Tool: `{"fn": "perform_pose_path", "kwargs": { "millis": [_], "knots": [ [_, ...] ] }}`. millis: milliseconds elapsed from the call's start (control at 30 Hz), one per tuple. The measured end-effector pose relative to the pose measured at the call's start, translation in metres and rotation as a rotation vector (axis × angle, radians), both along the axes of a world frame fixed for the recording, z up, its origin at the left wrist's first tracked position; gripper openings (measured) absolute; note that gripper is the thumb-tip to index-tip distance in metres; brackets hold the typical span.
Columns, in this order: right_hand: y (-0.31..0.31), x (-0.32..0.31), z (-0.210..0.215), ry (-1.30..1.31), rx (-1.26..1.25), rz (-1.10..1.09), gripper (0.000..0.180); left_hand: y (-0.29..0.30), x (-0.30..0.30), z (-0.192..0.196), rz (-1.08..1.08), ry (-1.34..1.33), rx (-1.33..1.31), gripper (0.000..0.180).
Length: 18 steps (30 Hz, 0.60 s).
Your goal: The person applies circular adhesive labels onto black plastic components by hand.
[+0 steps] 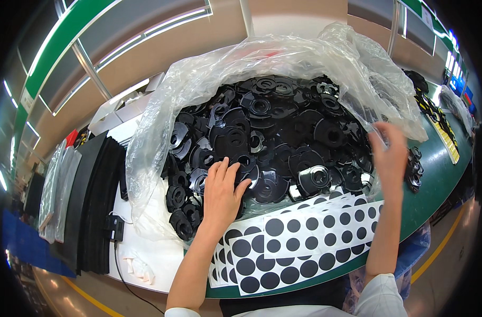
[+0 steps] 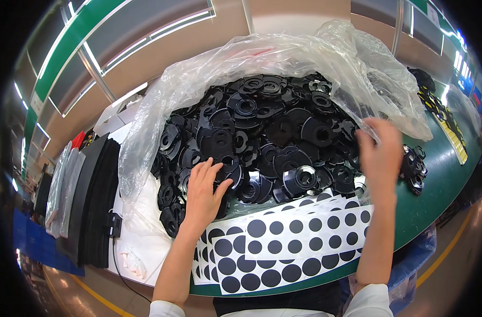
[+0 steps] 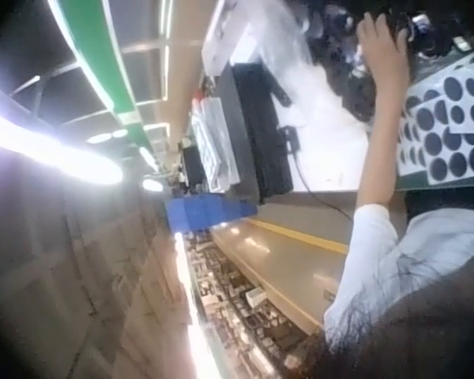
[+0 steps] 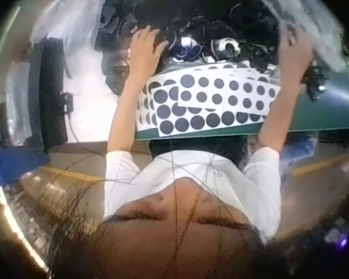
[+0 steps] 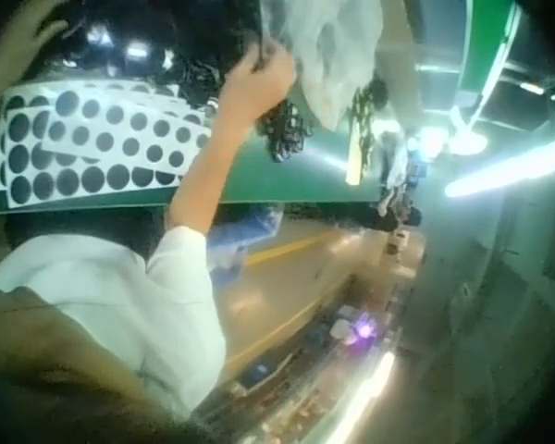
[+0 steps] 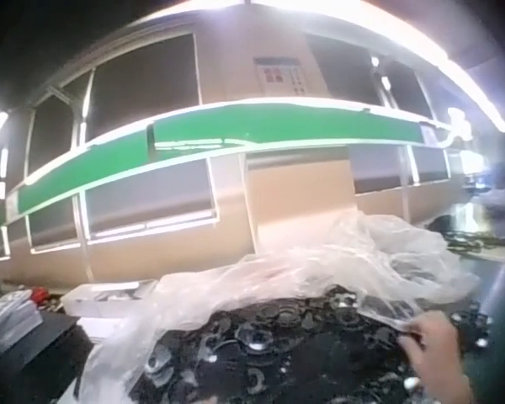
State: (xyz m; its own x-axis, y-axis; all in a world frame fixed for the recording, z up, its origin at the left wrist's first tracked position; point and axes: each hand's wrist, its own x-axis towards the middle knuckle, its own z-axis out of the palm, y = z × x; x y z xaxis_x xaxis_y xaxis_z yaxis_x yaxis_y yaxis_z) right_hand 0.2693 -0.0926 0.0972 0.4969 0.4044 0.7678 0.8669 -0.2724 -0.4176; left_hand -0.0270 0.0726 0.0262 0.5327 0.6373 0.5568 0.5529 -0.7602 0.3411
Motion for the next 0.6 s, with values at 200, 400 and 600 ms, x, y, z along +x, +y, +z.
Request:
{"fn": "perform_pose_path", "kwargs": {
  "millis": [200,400,600],
  "knots": [
    [0.012,-0.134,-0.043,0.145,-0.719,0.864,0.020,-0.003,0.001,0.008,-0.024,-0.058,-0.071,0.053],
    [0.020,-0.138,-0.052,0.149,-0.927,0.770,0.035,-0.024,-0.002,0.032,-0.177,-0.635,-0.670,0.061],
    [0.035,-0.138,-0.048,0.207,-1.063,0.813,0.032,-0.028,-0.016,0.033,-0.736,-1.163,-1.621,0.047]
  ]
}}
